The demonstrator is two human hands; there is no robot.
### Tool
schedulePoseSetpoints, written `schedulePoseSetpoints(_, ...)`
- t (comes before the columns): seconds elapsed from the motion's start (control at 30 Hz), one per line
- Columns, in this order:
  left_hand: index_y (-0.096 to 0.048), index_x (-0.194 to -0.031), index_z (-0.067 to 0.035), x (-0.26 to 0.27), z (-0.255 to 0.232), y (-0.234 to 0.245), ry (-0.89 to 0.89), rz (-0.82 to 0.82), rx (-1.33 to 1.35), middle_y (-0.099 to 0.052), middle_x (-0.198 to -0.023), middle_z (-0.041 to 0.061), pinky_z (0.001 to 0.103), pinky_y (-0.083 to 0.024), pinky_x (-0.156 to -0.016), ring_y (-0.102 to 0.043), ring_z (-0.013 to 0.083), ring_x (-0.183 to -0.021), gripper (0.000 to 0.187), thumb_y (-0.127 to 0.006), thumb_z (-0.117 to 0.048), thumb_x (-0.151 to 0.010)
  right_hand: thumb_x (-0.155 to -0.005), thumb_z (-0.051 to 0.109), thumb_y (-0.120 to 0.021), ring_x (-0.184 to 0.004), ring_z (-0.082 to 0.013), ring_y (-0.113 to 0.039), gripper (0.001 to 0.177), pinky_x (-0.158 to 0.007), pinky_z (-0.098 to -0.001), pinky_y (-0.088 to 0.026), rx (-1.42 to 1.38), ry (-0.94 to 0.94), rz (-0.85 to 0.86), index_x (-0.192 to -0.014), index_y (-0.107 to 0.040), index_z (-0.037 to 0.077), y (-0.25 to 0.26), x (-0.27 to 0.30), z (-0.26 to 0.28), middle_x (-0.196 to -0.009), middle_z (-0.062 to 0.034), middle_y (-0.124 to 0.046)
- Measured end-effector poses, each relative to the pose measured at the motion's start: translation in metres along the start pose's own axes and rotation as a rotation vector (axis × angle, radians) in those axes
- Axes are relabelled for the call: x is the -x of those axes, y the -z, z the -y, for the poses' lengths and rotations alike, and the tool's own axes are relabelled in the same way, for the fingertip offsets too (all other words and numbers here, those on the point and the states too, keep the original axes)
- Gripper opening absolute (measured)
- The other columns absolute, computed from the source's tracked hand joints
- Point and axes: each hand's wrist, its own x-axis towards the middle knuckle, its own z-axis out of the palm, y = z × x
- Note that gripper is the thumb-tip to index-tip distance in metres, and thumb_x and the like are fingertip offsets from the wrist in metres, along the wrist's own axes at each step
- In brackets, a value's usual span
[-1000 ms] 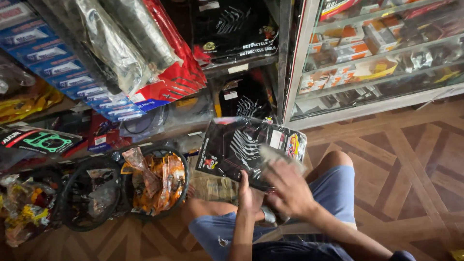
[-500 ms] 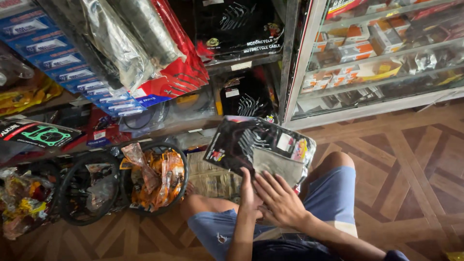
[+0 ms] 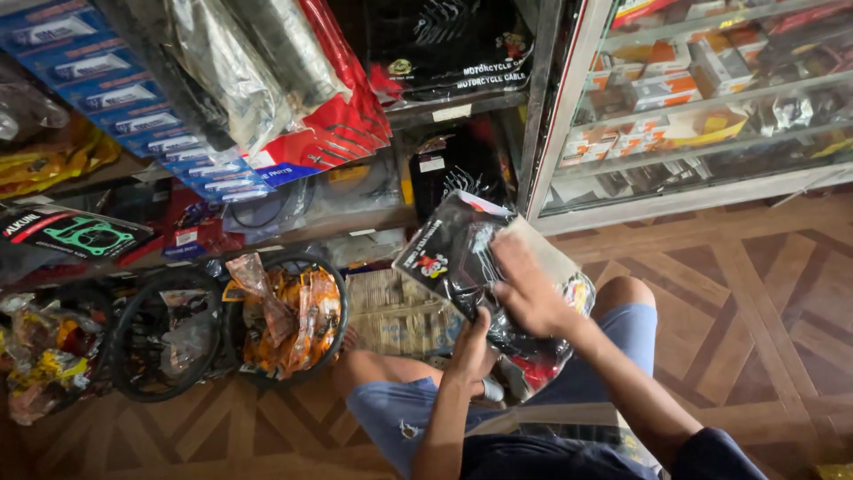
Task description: The person sits on the floor in a parts store and repeatedly wipes the plastic packaging of motorcycle cables with a cloth. They pick up several different packages, wipe them, and place them back on the shelf.
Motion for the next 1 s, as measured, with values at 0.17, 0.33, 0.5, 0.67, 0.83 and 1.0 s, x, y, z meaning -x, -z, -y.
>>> schedulePoseSetpoints(0.17,-0.056,-0.134,-0.012,-0.019,0.017,0.046,-0.035,-0.016,-0.077,-0.066,-0.122,0.013,0.057,-0.052,-0.102,-0.065,0.0282,-0.109,0.046,-0.066,-0.038,-0.097,-0.101,0.055,-0.032,-0.154,-0.0421,-0.019,0.077,-0.122,-0.0568,-0.016,0.056,0.201,0.127,-0.162,-0.030,0.008,-0.020,0.016,0.015,-0.168,-0.0205,-0.026)
schedulePoseSetpoints(0.33,-0.064,-0.117,-0.004,0.008,0.000,0.012,-0.001,0.029,-0.083,-0.067,-0.102,0.016,0.050,-0.058,-0.087,-0.067,0.0276,-0.093,0.036,-0.081,-0.009,-0.086,-0.103,0.043,-0.040,-0.153,-0.0472,-0.019,0.071,-0.123,-0.0577,-0.017,0.052,0.111,0.024,-0.162,-0.029,0.004,-0.002,-0.006,-0.019,-0.167,-0.0246,-0.026)
schedulePoseSetpoints(0.5,-0.069,-0.113,-0.003,0.006,0.000,0.018,-0.052,0.055,-0.224,-0.064,-0.097,0.010,0.048,-0.057,-0.082,-0.063,0.0221,-0.089,0.030,-0.081,-0.008,-0.085,-0.100,0.056,-0.037,-0.155,-0.0429,-0.019,0.081,-0.122,-0.0566,-0.017,-0.020,0.265,0.140,-0.162,-0.029,0.004,0.000,-0.034,-0.003,-0.169,-0.0206,-0.023)
schedulePoseSetpoints(0.67,-0.067,-0.102,-0.004,0.013,-0.008,0.033,-0.002,0.106,-0.393,-0.059,-0.094,0.006,0.036,-0.055,-0.082,-0.058,0.0180,-0.088,0.020,-0.077,-0.007,-0.085,-0.104,0.039,-0.047,-0.148,-0.0452,-0.033,0.067,-0.123,-0.0561,-0.024,-0.135,0.196,0.067,-0.159,-0.036,0.002,0.000,-0.061,-0.057,-0.160,-0.0260,-0.038)
schedulePoseSetpoints(0.83,-0.072,-0.099,-0.004,0.024,-0.031,0.013,-0.014,0.185,-0.552,-0.060,-0.093,0.003,0.032,-0.053,-0.078,-0.057,0.0154,-0.089,0.014,-0.073,-0.006,-0.085,-0.099,0.038,-0.055,-0.135,-0.0545,-0.046,0.072,-0.115,-0.0640,-0.034,-0.186,0.129,0.068,-0.156,-0.036,-0.002,0.003,-0.065,-0.033,-0.148,-0.0334,-0.047)
schedulePoseSetpoints(1.0,-0.071,-0.103,-0.006,0.021,-0.044,0.007,-0.095,0.231,-0.588,-0.062,-0.097,0.001,0.031,-0.050,-0.083,-0.057,0.0144,-0.091,0.022,-0.075,-0.004,-0.081,-0.095,0.033,-0.057,-0.141,-0.0537,-0.042,0.065,-0.112,-0.0654,-0.036,-0.105,0.511,-0.057,-0.147,-0.050,-0.005,-0.010,-0.037,0.020,-0.153,-0.0342,-0.044)
